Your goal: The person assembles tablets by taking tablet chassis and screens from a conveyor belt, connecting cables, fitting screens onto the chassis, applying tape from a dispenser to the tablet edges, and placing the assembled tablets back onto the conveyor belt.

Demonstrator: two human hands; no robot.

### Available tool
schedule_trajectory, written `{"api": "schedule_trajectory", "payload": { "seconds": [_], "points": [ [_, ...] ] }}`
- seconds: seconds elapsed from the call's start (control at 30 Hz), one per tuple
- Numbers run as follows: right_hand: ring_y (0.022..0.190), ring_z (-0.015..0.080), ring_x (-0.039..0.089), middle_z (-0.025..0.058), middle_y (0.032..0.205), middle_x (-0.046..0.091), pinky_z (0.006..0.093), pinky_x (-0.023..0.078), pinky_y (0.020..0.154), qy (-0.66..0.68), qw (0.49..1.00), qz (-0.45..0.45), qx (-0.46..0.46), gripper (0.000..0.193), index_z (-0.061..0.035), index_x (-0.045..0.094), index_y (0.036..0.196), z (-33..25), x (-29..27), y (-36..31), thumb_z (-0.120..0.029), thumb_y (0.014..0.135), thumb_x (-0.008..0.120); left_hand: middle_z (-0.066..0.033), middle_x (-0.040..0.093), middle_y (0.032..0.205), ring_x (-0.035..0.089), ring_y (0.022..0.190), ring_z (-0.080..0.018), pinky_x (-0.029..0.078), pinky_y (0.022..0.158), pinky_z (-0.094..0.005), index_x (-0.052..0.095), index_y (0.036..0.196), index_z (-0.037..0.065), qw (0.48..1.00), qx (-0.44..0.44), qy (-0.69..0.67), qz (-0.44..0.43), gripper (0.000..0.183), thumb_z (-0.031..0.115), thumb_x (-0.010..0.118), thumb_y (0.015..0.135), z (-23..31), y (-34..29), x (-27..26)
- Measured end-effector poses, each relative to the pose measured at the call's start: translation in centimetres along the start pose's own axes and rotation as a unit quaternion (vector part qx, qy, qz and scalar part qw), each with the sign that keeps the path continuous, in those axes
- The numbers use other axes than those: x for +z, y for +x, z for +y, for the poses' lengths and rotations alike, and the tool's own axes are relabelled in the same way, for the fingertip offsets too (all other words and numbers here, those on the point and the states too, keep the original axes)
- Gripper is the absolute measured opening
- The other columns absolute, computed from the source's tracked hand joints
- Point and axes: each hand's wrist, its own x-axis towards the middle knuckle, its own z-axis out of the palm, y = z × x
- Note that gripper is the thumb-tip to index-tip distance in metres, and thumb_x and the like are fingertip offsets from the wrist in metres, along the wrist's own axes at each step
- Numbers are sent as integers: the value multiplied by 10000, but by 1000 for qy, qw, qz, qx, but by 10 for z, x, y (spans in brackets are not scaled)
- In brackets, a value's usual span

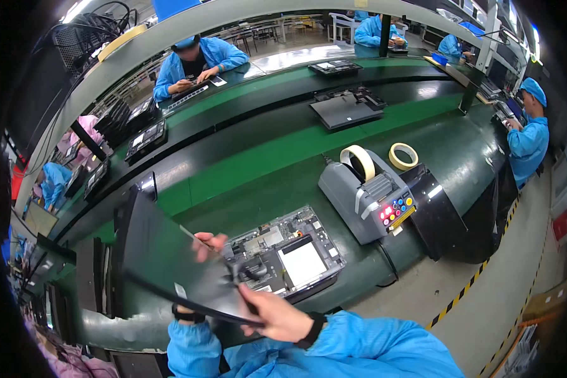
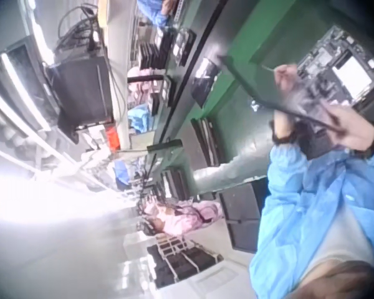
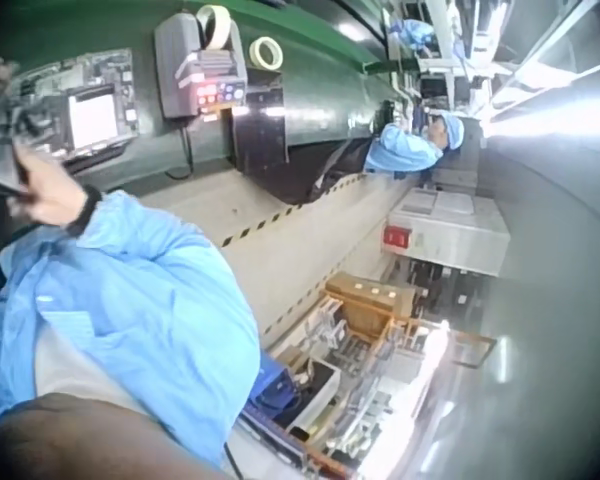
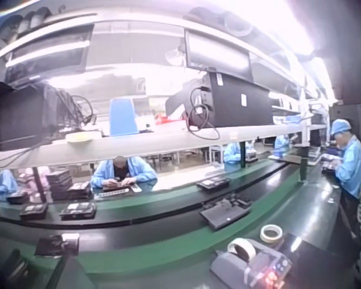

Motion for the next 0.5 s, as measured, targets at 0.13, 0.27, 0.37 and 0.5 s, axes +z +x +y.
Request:
{"api": "schedule_trajectory", "payload": {
  "seconds": [0.13,0.27,0.37,0.5],
  "points": [
    [806,173,639,97,957,632,295,544,697,-127,983,-3,131,316,9,520,1112,-19,-1,-1,-276,988,459,-2,537,697,527,628,-119,448,628,-281,516,872,56,959,-135,41,-247,317,359,513,961,-9,50,-18],
    [854,250,647,214,1004,620,362,560,689,28,972,197,-123,361,44,521,1093,-60,-62,-31,-283,995,406,15,577,681,520,608,-75,438,561,-239,574,840,15,885,-100,400,-217,353,352,554,943,7,66,-3],
    [852,255,645,165,1038,624,398,571,686,168,950,228,-132,439,36,519,1131,-95,-74,-41,-369,973,452,-121,635,709,623,685,-191,489,621,-323,628,878,-31,783,-96,559,-255,485,452,634,849,6,76,21],
    [763,130,617,74,827,616,282,498,488,-326,880,316,-141,329,34,567,1063,-63,-118,-27,-253,905,606,-158,606,854,611,790,-289,489,710,-348,611,912,-20,713,136,640,-251,296,260,671,838,-7,62,27]
  ]
}}
